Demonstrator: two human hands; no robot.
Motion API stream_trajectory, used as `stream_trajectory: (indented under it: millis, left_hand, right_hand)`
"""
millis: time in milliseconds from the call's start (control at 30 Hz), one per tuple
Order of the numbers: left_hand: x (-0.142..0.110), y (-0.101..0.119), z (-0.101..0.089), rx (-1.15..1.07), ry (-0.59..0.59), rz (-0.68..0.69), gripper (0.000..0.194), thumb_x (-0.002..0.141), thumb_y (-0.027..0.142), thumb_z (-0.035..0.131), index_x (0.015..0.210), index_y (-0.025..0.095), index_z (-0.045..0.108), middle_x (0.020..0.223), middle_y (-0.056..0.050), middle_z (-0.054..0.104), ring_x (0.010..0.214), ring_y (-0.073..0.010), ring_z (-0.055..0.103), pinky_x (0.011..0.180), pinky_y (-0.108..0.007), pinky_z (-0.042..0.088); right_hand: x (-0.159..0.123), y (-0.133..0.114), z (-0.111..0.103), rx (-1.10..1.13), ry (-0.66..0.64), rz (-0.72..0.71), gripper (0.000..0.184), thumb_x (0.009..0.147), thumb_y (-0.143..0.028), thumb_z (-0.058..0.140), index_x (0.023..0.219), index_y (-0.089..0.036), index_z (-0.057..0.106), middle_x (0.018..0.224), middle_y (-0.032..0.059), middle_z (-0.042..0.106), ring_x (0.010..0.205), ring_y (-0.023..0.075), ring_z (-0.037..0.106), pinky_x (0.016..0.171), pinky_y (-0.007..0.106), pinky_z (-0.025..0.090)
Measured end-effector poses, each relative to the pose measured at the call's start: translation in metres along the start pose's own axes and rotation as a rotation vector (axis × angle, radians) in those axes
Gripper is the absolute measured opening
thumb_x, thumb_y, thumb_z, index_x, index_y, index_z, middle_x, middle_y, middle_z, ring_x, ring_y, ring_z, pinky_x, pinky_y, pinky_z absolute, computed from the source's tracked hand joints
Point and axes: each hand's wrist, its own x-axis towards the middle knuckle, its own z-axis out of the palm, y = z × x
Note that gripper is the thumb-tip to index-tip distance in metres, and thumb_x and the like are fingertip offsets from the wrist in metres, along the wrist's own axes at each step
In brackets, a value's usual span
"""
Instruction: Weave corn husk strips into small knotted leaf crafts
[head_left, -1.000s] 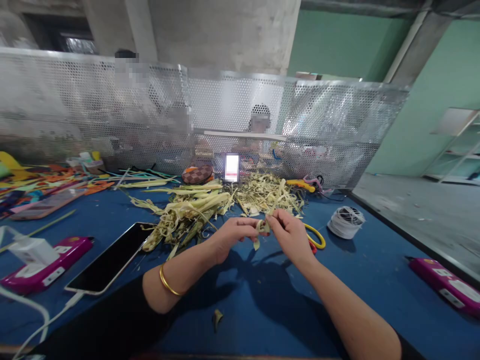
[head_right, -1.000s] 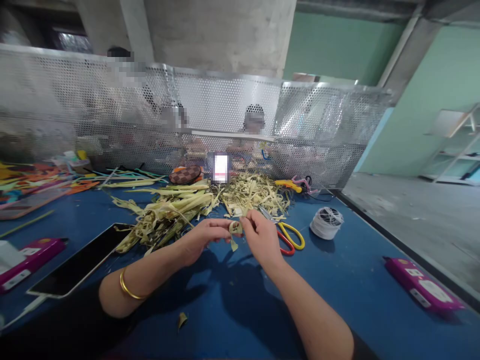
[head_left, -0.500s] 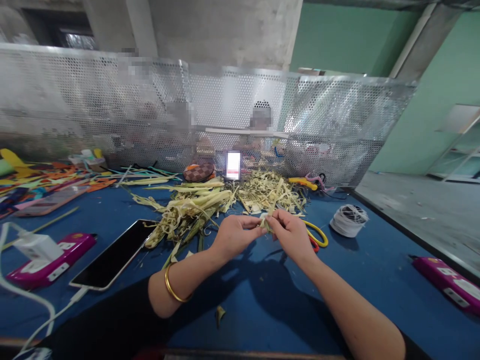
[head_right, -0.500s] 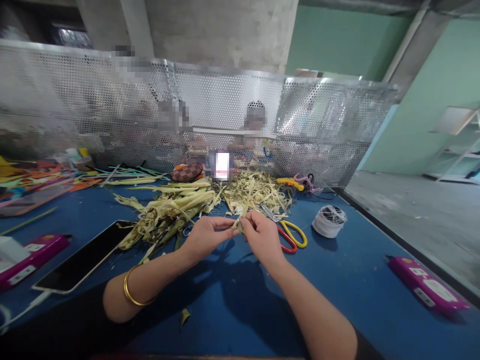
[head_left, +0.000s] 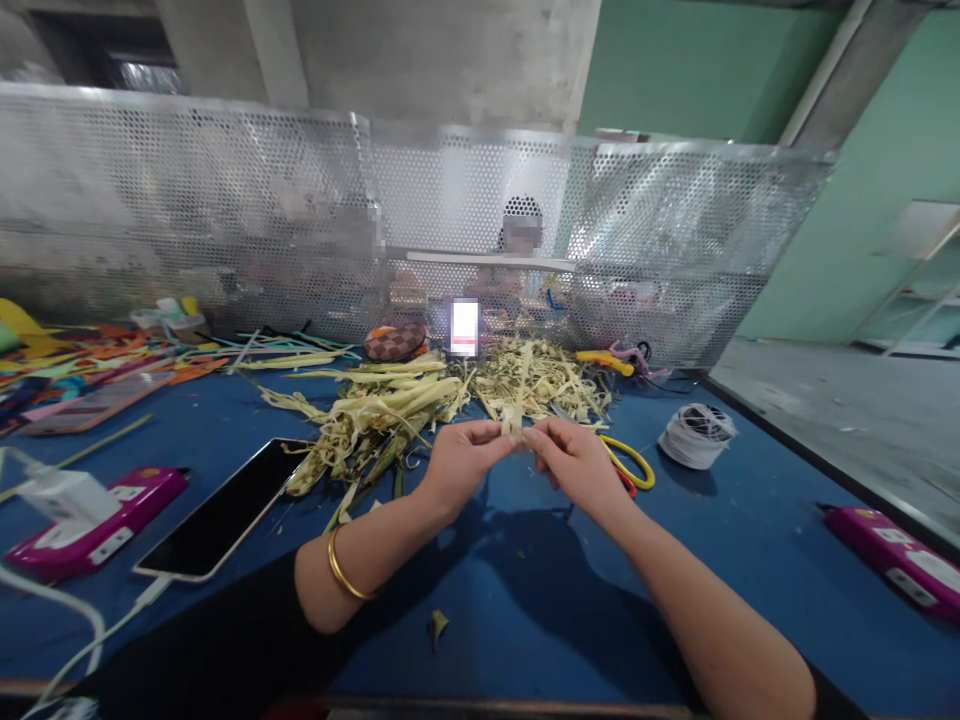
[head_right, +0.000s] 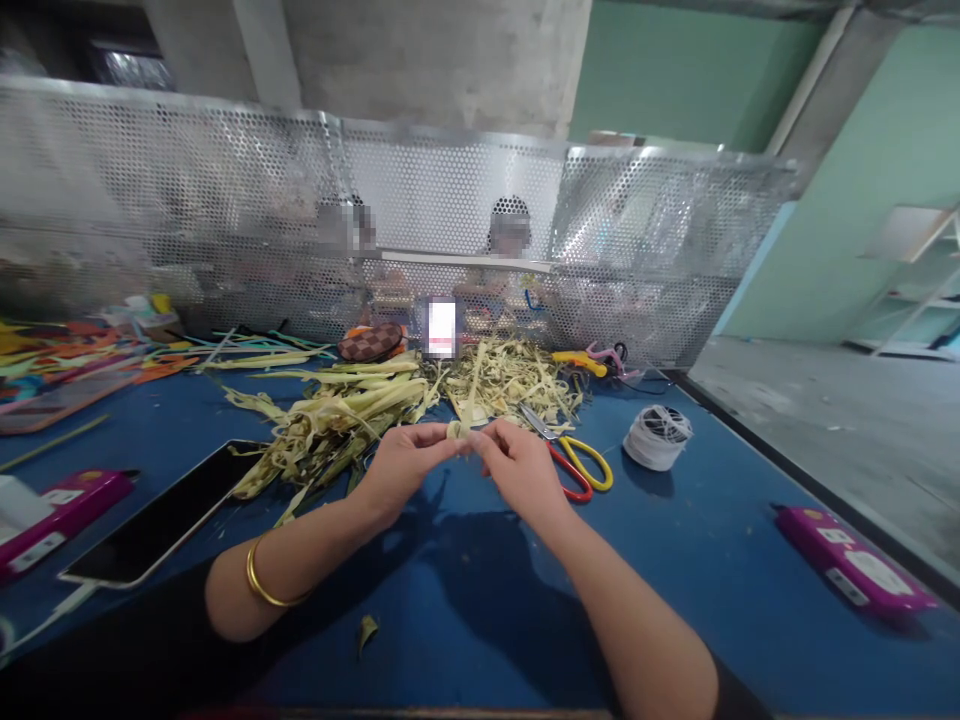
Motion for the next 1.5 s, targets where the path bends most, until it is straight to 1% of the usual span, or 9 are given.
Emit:
stream_trajectory:
  millis: [100, 333, 433, 533, 767, 967, 1067, 1200, 1500]
  left_hand:
    - [0.002, 0.005, -0.003, -0.084, 0.021, -0.105, 0.025, 0.059, 0.035, 0.073, 0.070, 0.012, 0.073, 0.064, -0.003, 0.068, 0.056, -0.0119, 0.055, 0.054, -0.022, 0.042]
    - [0.001, 0.002, 0.001, -0.196, -0.030, -0.147, 0.030, 0.054, 0.035, 0.077, 0.074, 0.012, 0.073, 0.066, -0.003, 0.068, 0.057, -0.0118, 0.057, 0.058, -0.023, 0.045]
    - [0.003, 0.002, -0.001, -0.220, 0.046, -0.191, 0.030, 0.053, 0.034, 0.078, 0.073, 0.012, 0.073, 0.066, -0.004, 0.069, 0.056, -0.0124, 0.057, 0.056, -0.024, 0.045]
    - [0.008, 0.004, -0.008, -0.214, 0.137, -0.191, 0.027, 0.052, 0.032, 0.079, 0.070, 0.013, 0.073, 0.065, -0.004, 0.068, 0.055, -0.0123, 0.056, 0.056, -0.024, 0.045]
    - [0.013, 0.008, -0.017, -0.060, 0.038, -0.110, 0.023, 0.057, 0.032, 0.075, 0.070, 0.013, 0.074, 0.062, -0.001, 0.066, 0.058, -0.0106, 0.052, 0.061, -0.023, 0.041]
    - [0.009, 0.008, -0.012, -0.036, -0.003, -0.165, 0.023, 0.057, 0.032, 0.075, 0.070, 0.014, 0.074, 0.064, -0.003, 0.067, 0.058, -0.0113, 0.054, 0.061, -0.024, 0.042]
    - [0.007, 0.007, -0.010, -0.052, -0.066, -0.165, 0.027, 0.056, 0.034, 0.075, 0.075, 0.014, 0.074, 0.072, -0.004, 0.070, 0.064, -0.0142, 0.058, 0.067, -0.026, 0.044]
    - [0.005, 0.004, -0.007, -0.017, -0.112, -0.115, 0.025, 0.059, 0.033, 0.073, 0.075, 0.014, 0.074, 0.070, -0.002, 0.070, 0.065, -0.0144, 0.059, 0.069, -0.026, 0.044]
    - [0.006, 0.004, -0.006, 0.013, -0.033, -0.048, 0.020, 0.058, 0.031, 0.071, 0.069, 0.014, 0.073, 0.063, -0.001, 0.066, 0.061, -0.0130, 0.055, 0.064, -0.024, 0.042]
  right_hand:
    - [0.001, -0.003, -0.006, -0.089, -0.054, -0.054, 0.028, 0.075, -0.040, 0.057, 0.059, -0.019, 0.048, 0.052, -0.0046, 0.043, 0.050, 0.0096, 0.038, 0.047, 0.022, 0.028]
    - [-0.001, -0.004, -0.003, 0.125, -0.287, 0.158, 0.033, 0.073, -0.044, 0.055, 0.056, -0.020, 0.040, 0.046, -0.0087, 0.031, 0.042, 0.0062, 0.025, 0.041, 0.021, 0.019]
    - [-0.001, -0.007, -0.008, 0.038, -0.180, 0.040, 0.023, 0.073, -0.038, 0.058, 0.065, -0.018, 0.051, 0.049, -0.0078, 0.039, 0.043, 0.0067, 0.033, 0.042, 0.020, 0.024]
    - [-0.004, -0.013, -0.016, 0.151, -0.174, -0.006, 0.027, 0.075, -0.035, 0.057, 0.097, -0.019, 0.059, 0.057, -0.0054, 0.054, 0.042, 0.0083, 0.044, 0.043, 0.022, 0.034]
    - [-0.009, -0.018, -0.021, 0.633, -0.270, -0.027, 0.028, 0.078, -0.033, 0.057, 0.099, -0.020, 0.068, 0.093, 0.0088, 0.071, 0.075, 0.0195, 0.066, 0.069, 0.035, 0.051]
    - [-0.005, -0.013, -0.018, 0.219, 0.142, -0.306, 0.022, 0.081, -0.037, 0.058, 0.079, -0.021, 0.073, 0.079, 0.0060, 0.066, 0.083, 0.0206, 0.061, 0.078, 0.036, 0.047]
    - [-0.004, -0.012, -0.017, 0.272, 0.259, -0.296, 0.017, 0.080, -0.034, 0.059, 0.081, -0.021, 0.070, 0.081, 0.0054, 0.067, 0.084, 0.0203, 0.061, 0.079, 0.035, 0.047]
    - [-0.005, -0.012, -0.013, 0.376, 0.238, -0.171, 0.016, 0.081, -0.034, 0.058, 0.073, -0.021, 0.059, 0.054, -0.0021, 0.057, 0.057, 0.0142, 0.055, 0.065, 0.029, 0.046]
    - [-0.007, -0.011, -0.012, -0.038, 0.051, -0.137, 0.026, 0.078, -0.034, 0.054, 0.057, -0.019, 0.052, 0.053, -0.0031, 0.046, 0.052, 0.0106, 0.040, 0.051, 0.023, 0.031]
